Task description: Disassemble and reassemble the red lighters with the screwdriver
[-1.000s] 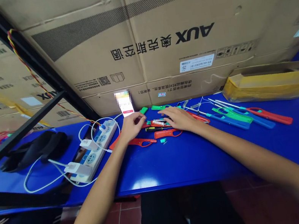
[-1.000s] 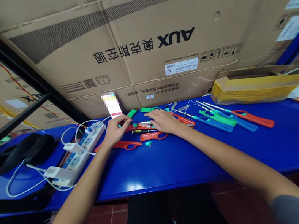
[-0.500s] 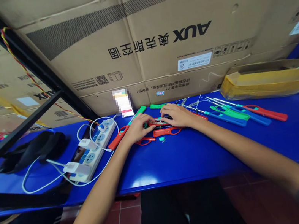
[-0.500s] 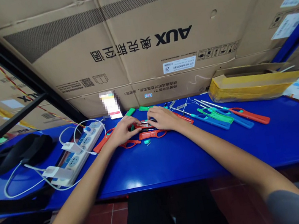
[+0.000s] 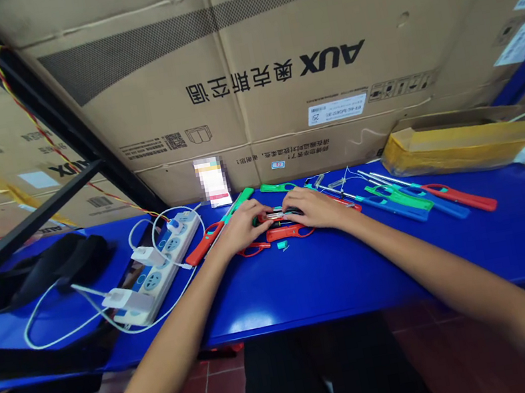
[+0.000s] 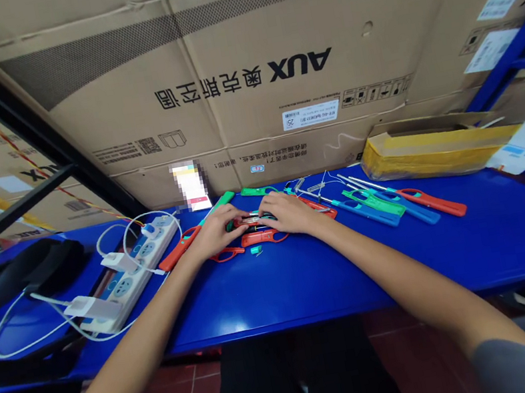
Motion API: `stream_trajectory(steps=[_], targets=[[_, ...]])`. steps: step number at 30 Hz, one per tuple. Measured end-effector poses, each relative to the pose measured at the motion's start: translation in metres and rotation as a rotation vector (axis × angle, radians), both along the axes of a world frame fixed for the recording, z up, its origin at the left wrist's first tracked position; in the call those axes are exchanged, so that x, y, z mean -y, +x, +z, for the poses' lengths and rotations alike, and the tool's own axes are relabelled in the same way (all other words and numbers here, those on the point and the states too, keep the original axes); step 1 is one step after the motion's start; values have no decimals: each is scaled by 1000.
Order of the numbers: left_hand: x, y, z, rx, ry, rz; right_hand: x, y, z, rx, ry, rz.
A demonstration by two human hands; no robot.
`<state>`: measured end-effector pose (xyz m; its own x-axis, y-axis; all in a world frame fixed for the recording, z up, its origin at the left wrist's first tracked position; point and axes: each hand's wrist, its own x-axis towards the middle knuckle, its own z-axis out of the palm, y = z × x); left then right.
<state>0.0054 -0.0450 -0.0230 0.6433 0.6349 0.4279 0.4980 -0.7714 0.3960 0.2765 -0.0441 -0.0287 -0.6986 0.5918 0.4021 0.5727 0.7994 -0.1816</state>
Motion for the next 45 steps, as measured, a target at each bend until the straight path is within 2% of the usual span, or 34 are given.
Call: stream_trajectory(steps=[9,14,19,26,32,37,41,45], targets=[[8,14,4,-51,11,20,3,-3,-4,-118,8,34],[5,11,4,57,50,30,4,0,1,-160,6,-2],[2,4,1,172,-41,14,1,5,2,-152,-69,-20],[18,14,7,171,37,23,8,-3,2,-304,-98,-74],[22,21,1,167,64,39,7,-6,-1,-283,-102,-38],[23,20,5,145,12,118,8,-7,2,-224,-61,-26],[28,26,6,123,-18,85,14,-12,4,-216,0,-30],[27,27,1,85,51,73,14,-13,2,-211,9,-31]])
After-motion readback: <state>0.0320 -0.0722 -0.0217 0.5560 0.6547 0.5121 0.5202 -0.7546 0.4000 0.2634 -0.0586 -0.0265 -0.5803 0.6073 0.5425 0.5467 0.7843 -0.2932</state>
